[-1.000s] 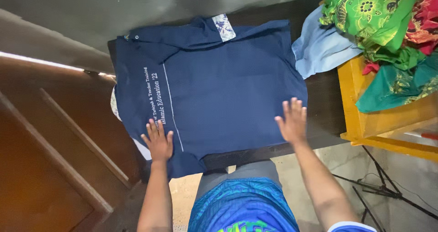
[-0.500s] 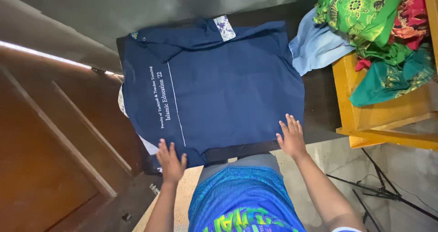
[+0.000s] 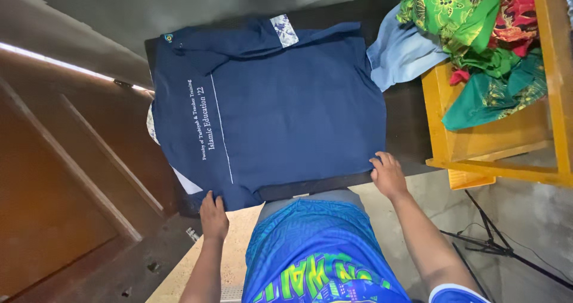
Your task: The person folds a patterned short-sleeved shirt and places it on a wooden shelf. Then the person folds a navy blue long-sleeved shirt on a dark table and places it on the same shelf.
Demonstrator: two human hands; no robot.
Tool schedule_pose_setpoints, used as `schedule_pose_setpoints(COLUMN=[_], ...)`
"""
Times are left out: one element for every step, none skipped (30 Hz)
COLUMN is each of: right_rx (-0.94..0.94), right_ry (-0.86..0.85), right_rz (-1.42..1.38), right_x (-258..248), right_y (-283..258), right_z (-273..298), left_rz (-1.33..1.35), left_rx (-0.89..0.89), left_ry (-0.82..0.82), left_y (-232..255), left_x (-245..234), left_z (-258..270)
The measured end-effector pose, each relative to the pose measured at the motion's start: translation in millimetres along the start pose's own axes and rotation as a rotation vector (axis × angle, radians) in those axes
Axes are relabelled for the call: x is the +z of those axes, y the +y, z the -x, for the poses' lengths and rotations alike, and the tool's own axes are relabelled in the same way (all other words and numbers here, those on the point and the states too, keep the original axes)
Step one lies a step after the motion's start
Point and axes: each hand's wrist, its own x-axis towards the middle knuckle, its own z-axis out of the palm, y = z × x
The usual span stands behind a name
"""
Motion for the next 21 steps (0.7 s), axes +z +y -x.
schedule_pose_setpoints(right_rx=[-0.012,-0.024,-0.037,-0.051,-0.066,-0.060,-0.054,-0.047,-0.045,-0.041,-0.038,-0.032,-0.027,-0.022,-0.017,-0.009,-0.002,0.003,0.009,0.014,0.011], right_ry=[0.002,0.004,0.024,0.044,0.064,0.054,0.044,0.035,0.046,0.057,0.068,0.060,0.053,0.045,0.043,0.042,0.042,0.044,0.046,0.047,0.052], right_rz=[0.012,0.025,0.023,0.021,0.018,0.021,0.024,0.028,0.012,-0.003,-0.017,-0.007,0.004,0.015,0.014,0.014,0.014,0.015,0.016,0.016,0.009], right_x=[0,-1,-2,-4,-6,-7,-9,-10,-11,-12,-14,-15,-16,-16,-15,-14,-13,-12,-11,-9,-7], right_y=[3,5,8,10,11,11,11,10,9,8,8,8,9,9,8,7,7,8,9,9,10], right_z=[-1,-1,-1,-1,-2,-2,-3,-2,-2,0,0,0,-1,-1,0,1,1,2,1,3,5], left_rz=[-0.006,-0.012,-0.018,-0.021,-0.024,-0.028,-0.015,-0.003,0.010,0.014,0.018,0.022,0.005,-0.012,-0.028,-0.028,-0.028,-0.026,-0.037,-0.049,-0.061], left_rx=[-0.004,-0.008,-0.011,-0.023,-0.035,-0.049,-0.061,-0.071,-0.081,-0.091,-0.101,-0.115,-0.132,-0.150,-0.168,-0.151,-0.133,-0.113,-0.130,-0.147,-0.165], left_ry=[-0.023,-0.045,-0.067,-0.083,-0.099,-0.117,-0.114,-0.111,-0.108,-0.109,-0.111,-0.113,-0.124,-0.134,-0.145,-0.100,-0.055,-0.011,0.001,0.012,0.024], left_y=[0,0,1,2,3,4,4,4,3,3,3,3,3,2,1,1,0,2,3,2,2], left_x=[0,0,-1,-1,-1,-1,0,2,3,5,5,5,3,1,-3,-7,-10,-12,-12,-13,-13], left_z=[1,1,1,1,1,2,4,5,6,7,8,10,11,11,11,12,13,13,12,12,13])
